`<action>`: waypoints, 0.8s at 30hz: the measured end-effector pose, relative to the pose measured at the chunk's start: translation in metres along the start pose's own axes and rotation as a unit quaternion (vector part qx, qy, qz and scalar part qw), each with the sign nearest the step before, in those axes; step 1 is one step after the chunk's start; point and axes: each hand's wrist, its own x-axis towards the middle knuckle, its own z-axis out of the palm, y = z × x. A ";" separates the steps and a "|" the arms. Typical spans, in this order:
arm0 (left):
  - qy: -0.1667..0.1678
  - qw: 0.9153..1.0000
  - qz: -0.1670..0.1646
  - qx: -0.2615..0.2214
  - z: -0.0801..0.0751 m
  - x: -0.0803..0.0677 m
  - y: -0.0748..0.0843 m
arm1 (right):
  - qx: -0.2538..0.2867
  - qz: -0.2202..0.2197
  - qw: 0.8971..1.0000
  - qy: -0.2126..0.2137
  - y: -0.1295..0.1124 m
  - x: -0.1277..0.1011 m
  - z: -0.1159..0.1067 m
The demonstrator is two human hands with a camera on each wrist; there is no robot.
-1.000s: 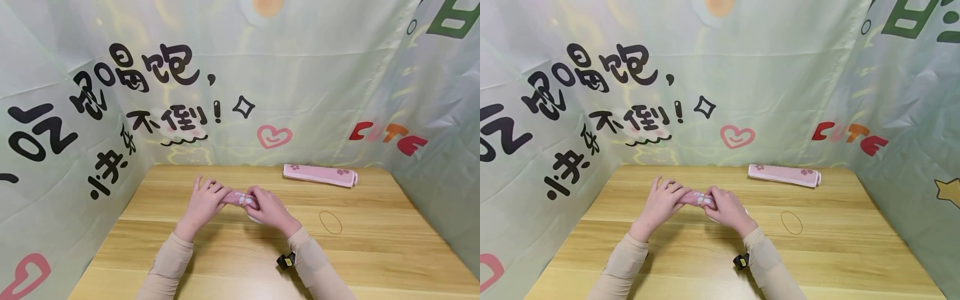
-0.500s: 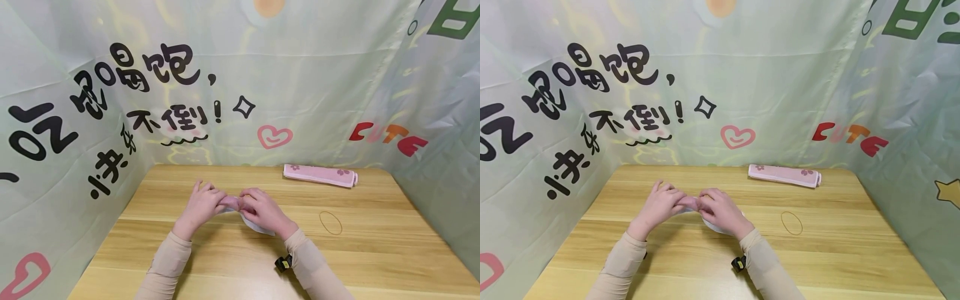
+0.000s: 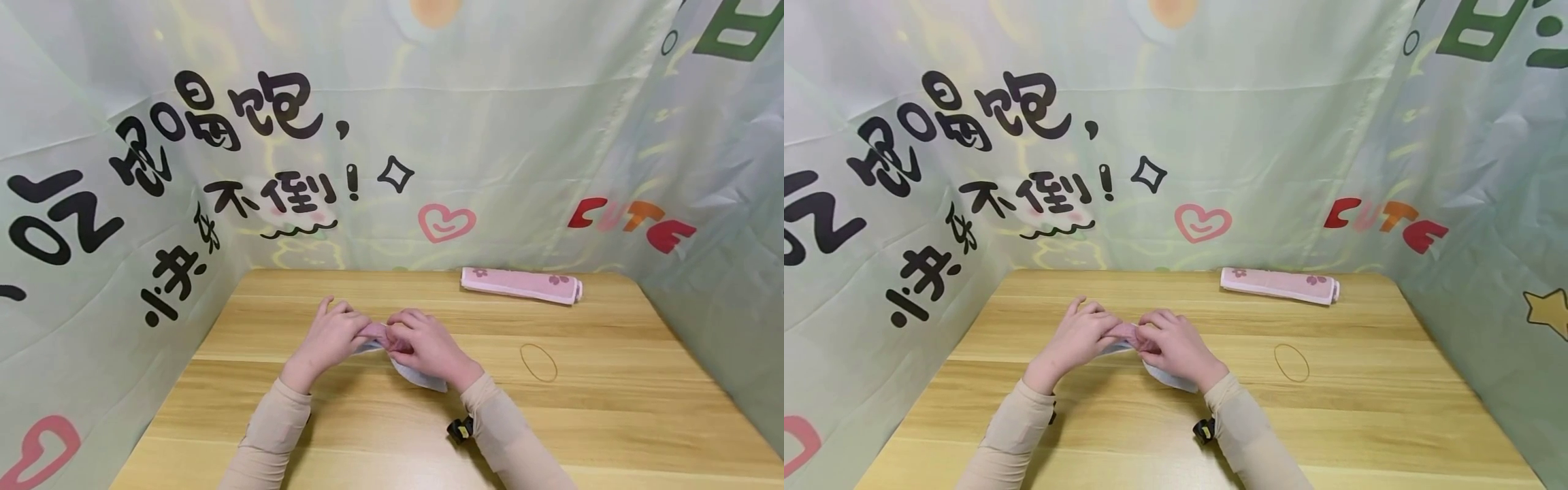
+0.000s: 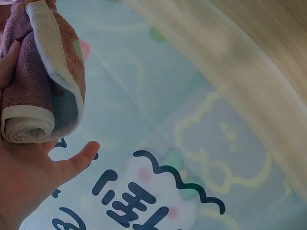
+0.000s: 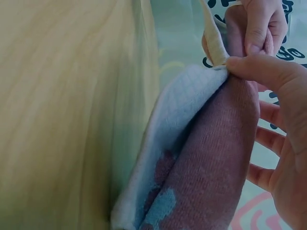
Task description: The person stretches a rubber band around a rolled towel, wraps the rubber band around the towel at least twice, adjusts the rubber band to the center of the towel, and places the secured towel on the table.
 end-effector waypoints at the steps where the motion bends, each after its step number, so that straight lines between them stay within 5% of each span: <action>1: 0.001 1.000 -0.001 -0.003 0.000 0.000 0.000 | 0.000 -0.003 1.000 -0.001 0.000 0.000 0.000; 11: -0.008 1.000 -0.012 -0.019 -0.004 -0.001 -0.002 | 0.005 -0.005 1.000 -0.007 0.001 0.000 0.000; 20: -0.029 0.998 -0.044 -0.031 -0.007 -0.001 -0.003 | -0.008 0.089 0.991 -0.097 -0.006 -0.002 -0.003; 24: -0.042 0.997 -0.053 -0.039 -0.007 0.000 -0.004 | -0.038 0.088 0.991 -0.096 -0.009 -0.002 -0.002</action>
